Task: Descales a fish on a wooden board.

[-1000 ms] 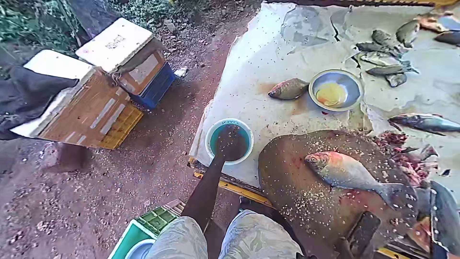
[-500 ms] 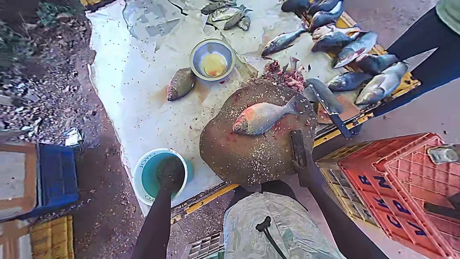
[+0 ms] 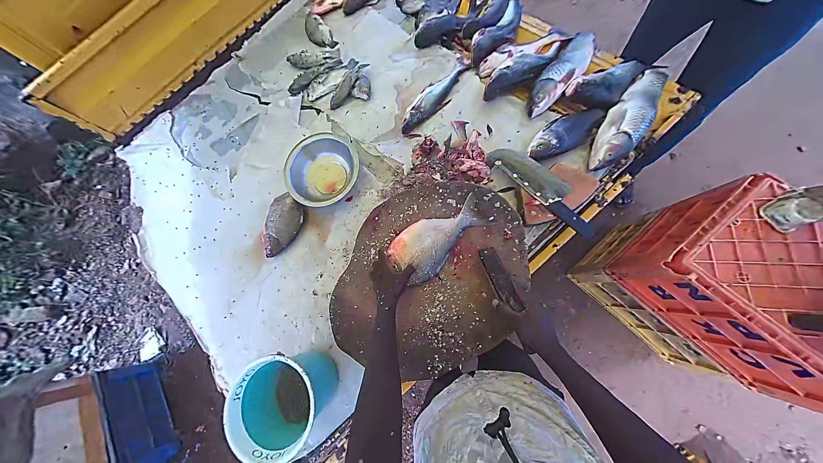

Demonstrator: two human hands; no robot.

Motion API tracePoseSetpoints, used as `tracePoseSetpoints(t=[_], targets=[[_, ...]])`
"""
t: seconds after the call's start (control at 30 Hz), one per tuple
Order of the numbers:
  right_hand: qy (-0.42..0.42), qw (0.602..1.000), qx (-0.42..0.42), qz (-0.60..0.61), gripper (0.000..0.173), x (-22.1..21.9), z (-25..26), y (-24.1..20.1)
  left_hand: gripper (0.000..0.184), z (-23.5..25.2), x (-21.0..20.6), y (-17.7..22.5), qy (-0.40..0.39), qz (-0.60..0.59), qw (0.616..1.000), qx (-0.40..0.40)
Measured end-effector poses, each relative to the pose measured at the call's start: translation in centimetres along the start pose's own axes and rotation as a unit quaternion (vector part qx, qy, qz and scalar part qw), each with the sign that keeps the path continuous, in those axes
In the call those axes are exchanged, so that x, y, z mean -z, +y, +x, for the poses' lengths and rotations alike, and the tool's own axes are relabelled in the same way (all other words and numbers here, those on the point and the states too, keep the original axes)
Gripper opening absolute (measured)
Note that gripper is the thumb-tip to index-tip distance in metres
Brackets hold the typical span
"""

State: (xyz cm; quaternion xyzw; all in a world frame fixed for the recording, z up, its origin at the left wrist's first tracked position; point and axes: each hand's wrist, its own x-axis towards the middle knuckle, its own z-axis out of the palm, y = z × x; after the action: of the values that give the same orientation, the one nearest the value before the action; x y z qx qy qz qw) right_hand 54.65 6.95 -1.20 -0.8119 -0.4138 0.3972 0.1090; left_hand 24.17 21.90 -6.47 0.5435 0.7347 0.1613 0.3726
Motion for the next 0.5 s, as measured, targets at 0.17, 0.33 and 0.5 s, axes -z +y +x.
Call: tracePoseSetpoints(t=[0.17,0.33,0.5], targets=[[-0.009,0.998,0.055,0.027,0.077,1.2,7.9,-5.6,0.054,-2.2,1.0,1.3,-0.069,-0.184,0.977,0.080],[-0.150,0.971,0.157,-0.097,0.077,3.0,8.5,-8.8,0.081,-4.1,-0.2,3.2,-0.040,-0.039,0.996,0.073],[-0.122,0.979,0.147,-0.076,0.078,1.9,9.3,-9.9,0.085,-4.7,0.5,3.0,-0.059,-0.062,0.991,0.104]])
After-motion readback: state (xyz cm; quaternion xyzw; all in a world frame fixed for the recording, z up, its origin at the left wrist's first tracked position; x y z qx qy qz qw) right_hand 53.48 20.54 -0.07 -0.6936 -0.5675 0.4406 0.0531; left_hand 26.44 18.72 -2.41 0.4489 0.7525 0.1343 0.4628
